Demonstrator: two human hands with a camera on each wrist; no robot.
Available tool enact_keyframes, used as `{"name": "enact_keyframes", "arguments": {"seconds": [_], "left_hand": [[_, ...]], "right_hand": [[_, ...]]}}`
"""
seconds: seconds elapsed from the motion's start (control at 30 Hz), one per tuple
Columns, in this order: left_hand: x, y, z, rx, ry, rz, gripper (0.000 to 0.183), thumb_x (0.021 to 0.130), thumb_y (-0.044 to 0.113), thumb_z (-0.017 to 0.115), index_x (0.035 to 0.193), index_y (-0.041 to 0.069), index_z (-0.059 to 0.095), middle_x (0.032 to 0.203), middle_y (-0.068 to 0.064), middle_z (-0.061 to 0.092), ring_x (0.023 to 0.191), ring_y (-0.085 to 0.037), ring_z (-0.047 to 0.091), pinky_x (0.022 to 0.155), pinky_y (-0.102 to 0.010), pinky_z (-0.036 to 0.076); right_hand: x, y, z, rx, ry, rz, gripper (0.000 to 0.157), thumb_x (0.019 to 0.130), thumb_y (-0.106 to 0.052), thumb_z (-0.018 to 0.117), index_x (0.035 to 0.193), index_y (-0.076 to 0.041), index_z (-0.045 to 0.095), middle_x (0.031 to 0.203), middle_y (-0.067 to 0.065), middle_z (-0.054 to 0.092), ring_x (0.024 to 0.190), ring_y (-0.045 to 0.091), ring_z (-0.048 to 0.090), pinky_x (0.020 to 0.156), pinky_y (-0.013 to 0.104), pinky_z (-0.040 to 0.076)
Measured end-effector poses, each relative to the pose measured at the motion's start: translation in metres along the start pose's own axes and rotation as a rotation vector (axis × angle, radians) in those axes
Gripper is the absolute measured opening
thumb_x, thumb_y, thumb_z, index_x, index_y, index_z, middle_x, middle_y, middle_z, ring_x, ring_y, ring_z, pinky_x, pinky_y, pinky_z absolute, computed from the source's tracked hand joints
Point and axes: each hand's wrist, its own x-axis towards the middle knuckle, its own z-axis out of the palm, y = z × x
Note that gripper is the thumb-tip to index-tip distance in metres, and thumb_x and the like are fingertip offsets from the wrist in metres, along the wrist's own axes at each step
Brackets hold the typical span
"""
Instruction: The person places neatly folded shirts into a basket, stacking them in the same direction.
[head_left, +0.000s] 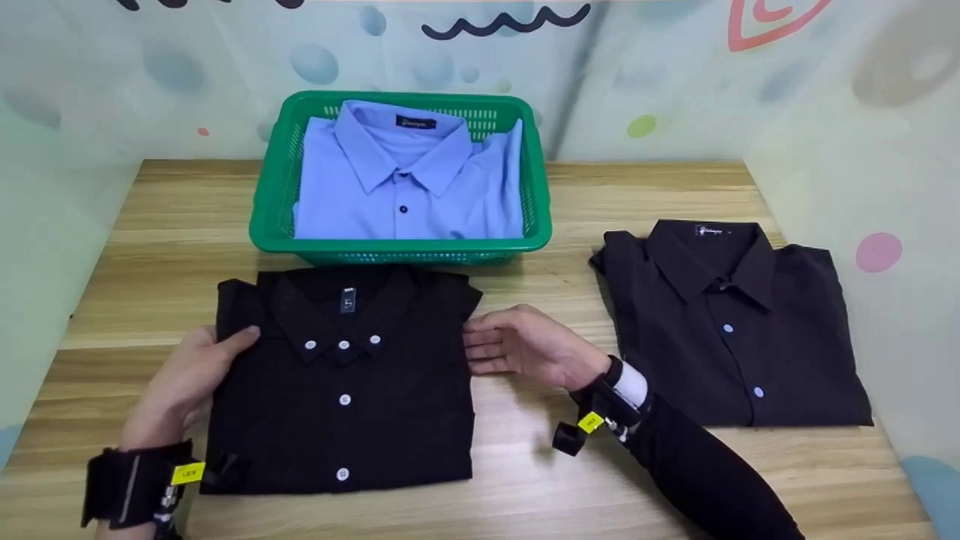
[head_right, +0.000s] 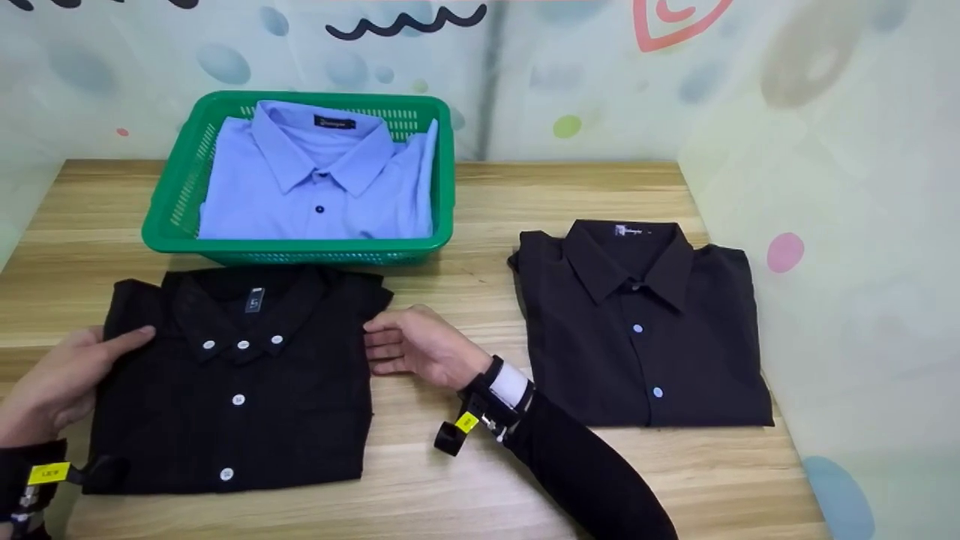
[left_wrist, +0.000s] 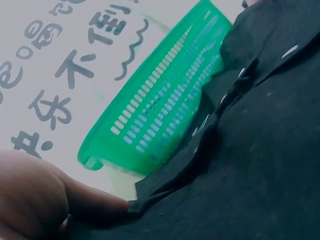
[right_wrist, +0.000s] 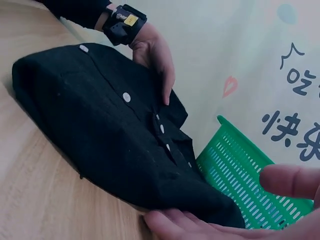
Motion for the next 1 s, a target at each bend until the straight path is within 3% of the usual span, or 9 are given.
{"name": "enact_keyframes", "arguments": {"seconds": [0.2, 0.37, 0.57, 0.77, 1.0], "left_hand": [[0.001, 0.000, 0.013, -0.042, -0.031, 0.024, 0.029, 0.104, 0.020, 0.052, 0.107, -0.009, 0.051, 0.084, -0.011, 0.068, 0.072, -0.022, 0.069, 0.063, -0.034, 0.058], [0.001, 0.000, 0.019, -0.117, -0.080, 0.023, 0.028, 0.103, 0.017, 0.054, 0.109, -0.010, 0.049, 0.086, -0.013, 0.069, 0.075, -0.024, 0.070, 0.065, -0.036, 0.058], [0.003, -0.002, 0.027, -0.123, -0.168, -0.003, 0.032, 0.102, 0.019, 0.056, 0.115, -0.010, 0.046, 0.090, -0.016, 0.070, 0.074, -0.023, 0.070, 0.061, -0.031, 0.058], [0.006, -0.006, 0.042, -0.284, -0.300, -0.022, 0.040, 0.102, 0.013, 0.054, 0.129, -0.011, 0.036, 0.114, -0.022, 0.064, 0.099, -0.031, 0.066, 0.082, -0.040, 0.055], [0.006, -0.007, 0.055, -0.340, -0.391, -0.047, 0.046, 0.102, 0.018, 0.056, 0.134, -0.009, 0.037, 0.126, -0.021, 0.060, 0.112, -0.030, 0.061, 0.092, -0.040, 0.051]], "right_hand": [[0.000, 0.000, -0.002, -0.005, 0.055, 0.000, 0.012, 0.095, -0.009, 0.055, 0.100, 0.002, 0.058, 0.109, 0.018, 0.062, 0.101, 0.031, 0.060, 0.097, 0.046, 0.046], [0.000, -0.001, -0.005, 0.004, 0.054, -0.002, 0.010, 0.095, -0.009, 0.056, 0.095, -0.001, 0.061, 0.108, 0.018, 0.064, 0.099, 0.031, 0.061, 0.093, 0.044, 0.048], [0.006, 0.001, -0.009, 0.016, 0.017, 0.009, 0.009, 0.094, -0.008, 0.057, 0.091, -0.003, 0.062, 0.095, 0.014, 0.066, 0.087, 0.027, 0.065, 0.082, 0.037, 0.052], [0.009, 0.003, -0.010, 0.036, -0.029, 0.022, 0.010, 0.094, -0.009, 0.059, 0.093, -0.002, 0.066, 0.091, 0.008, 0.069, 0.083, 0.021, 0.067, 0.076, 0.033, 0.054], [0.010, 0.006, -0.012, 0.051, -0.050, 0.080, 0.017, 0.095, -0.013, 0.058, 0.105, 0.000, 0.063, 0.100, 0.010, 0.069, 0.092, 0.022, 0.067, 0.083, 0.032, 0.053]]}}
